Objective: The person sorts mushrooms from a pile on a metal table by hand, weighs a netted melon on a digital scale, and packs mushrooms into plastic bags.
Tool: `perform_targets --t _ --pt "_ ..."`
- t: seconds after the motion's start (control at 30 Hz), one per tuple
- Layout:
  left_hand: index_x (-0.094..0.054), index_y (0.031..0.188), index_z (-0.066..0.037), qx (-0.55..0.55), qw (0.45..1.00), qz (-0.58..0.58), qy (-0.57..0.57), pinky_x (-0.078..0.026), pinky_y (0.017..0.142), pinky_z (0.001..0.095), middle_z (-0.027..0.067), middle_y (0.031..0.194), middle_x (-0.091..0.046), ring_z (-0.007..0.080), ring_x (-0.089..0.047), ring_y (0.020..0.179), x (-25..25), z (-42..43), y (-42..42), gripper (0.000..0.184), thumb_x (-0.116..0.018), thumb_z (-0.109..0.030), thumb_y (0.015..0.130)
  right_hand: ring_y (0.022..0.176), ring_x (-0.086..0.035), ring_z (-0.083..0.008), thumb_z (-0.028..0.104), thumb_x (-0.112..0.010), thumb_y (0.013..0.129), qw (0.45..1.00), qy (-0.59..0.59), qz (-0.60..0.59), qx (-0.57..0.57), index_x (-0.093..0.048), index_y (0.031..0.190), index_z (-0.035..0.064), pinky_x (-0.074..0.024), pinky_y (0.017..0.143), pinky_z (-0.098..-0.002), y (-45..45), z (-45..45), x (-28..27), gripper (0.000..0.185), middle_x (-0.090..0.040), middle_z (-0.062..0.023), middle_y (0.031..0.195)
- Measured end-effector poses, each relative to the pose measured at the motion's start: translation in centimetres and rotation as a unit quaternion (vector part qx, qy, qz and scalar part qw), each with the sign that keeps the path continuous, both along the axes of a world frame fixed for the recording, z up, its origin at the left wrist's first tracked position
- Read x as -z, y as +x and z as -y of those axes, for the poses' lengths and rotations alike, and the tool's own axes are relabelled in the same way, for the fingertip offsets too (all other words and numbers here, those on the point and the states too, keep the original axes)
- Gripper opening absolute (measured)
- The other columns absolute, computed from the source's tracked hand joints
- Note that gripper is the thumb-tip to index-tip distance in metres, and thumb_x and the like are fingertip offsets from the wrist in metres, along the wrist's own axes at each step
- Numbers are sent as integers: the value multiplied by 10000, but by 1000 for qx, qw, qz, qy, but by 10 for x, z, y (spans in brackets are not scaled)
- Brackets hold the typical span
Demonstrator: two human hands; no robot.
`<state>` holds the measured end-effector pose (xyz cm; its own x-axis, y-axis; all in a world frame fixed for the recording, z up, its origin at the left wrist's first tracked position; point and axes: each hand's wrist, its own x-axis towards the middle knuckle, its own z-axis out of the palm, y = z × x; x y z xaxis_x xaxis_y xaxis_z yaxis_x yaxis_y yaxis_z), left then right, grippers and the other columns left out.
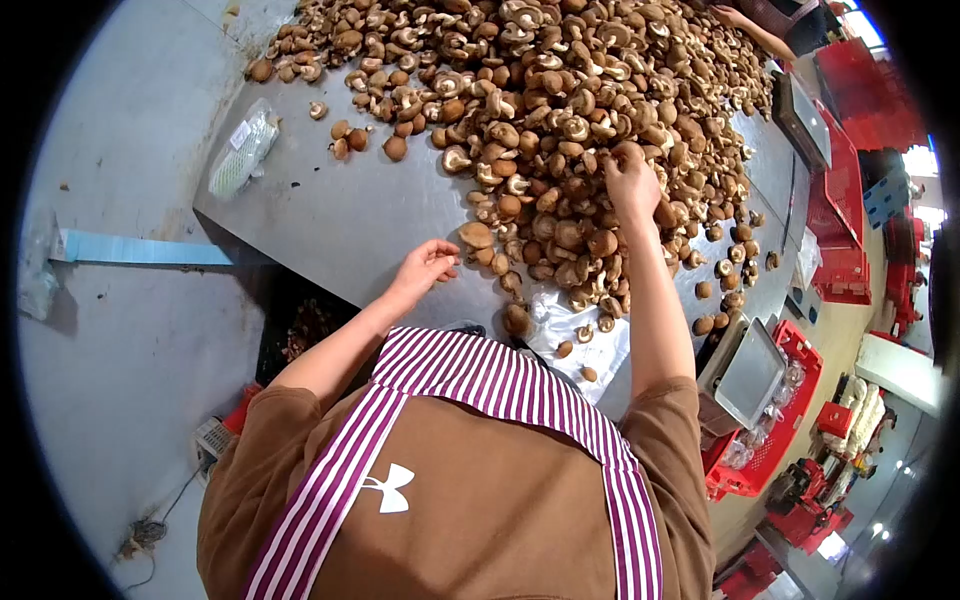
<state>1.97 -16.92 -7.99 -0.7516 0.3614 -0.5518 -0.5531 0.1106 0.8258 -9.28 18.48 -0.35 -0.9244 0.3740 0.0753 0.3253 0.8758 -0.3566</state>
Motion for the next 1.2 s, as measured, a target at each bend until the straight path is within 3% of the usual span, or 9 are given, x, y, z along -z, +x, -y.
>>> perform_targets --t 0.07,0.17,0.27,0.43,0.5,0.53,0.73,1.1,1.2 --pt "-553 1263 -40 2 1000 23 12 -532 806 290 109 1153 -631 170 -652 968 -14 -1 2 298 -559 -166 994 810 -698 -337 262 -673 891 983 -107 -141 -41 -682 1080 86 -535 715 -425 16 1 -7 258 -721 -163 851" --pt "-486 1354 -62 34 989 85 114 -544 842 343 129 1261 -585 217 -642 1047 -36 -18 1 440 -524 -350 1024 674 -660 -144 148 -641 937 958 -285 20 -33 -707 1099 49 -531 636 -297 50 45 -55 201 -742 -110 967" --pt "-331 1490 -99 13 915 230 331 -520 936 450 112 1387 -515 273 -569 1217 -32 -39 -6 741 -381 -640 987 933 -694 -274 168 -648 918 920 -308 60 -234 -682 1131 40 -537 842 -415 86 89 -34 250 -713 -169 1028" --pt "-395 1461 -140 -56 921 238 304 -506 959 471 89 1351 -544 258 -613 1144 -10 -50 -17 630 -415 -574 1004 942 -698 -312 187 -701 865 896 -247 86 -359 -661 1149 37 -545 816 -424 106 131 -22 323 -711 -173 1021" --pt "-435 1424 -146 -42 929 234 282 -511 953 471 89 1318 -565 265 -631 1104 0 -45 -19 576 -451 -541 1005 880 -711 -308 197 -704 875 937 -230 81 -251 -656 1151 25 -565 759 -420 102 127 -29 329 -709 -197 1011" --pt "-450 1399 -144 -42 923 224 309 -524 936 461 101 1299 -576 280 -629 1108 3 -43 -20 528 -489 -493 1005 813 -718 -292 203 -711 876 959 -132 -65 -244 -625 1205 33 -577 681 -400 98 121 -20 380 -710 -206 986" --pt "-443 1376 -99 -71 921 229 308 -553 893 440 146 1270 -565 310 -635 1091 3 -55 -22 468 -480 -409 1027 690 -668 -309 178 -705 845 974 93 -44 -201 -584 1215 98 -529 591 -427 40 71 16 397 -667 -113 822" --pt "-485 1323 -92 -86 915 239 315 -533 911 425 129 1254 -586 292 -627 1106 7 -40 -20 470 -509 -440 1007 756 -683 -317 162 -705 838 963 32 -136 -231 -592 1137 47 -544 618 -411 34 93 20 340 -695 -146 895" --pt "-493 1317 -71 -63 956 187 218 -541 831 371 112 1150 -607 229 -637 978 -1 -31 -10 441 -525 -385 1010 749 -702 -306 230 -698 852 975 61 42 -211 -567 1077 75 -550 611 -413 17 114 25 303 -703 -144 874"
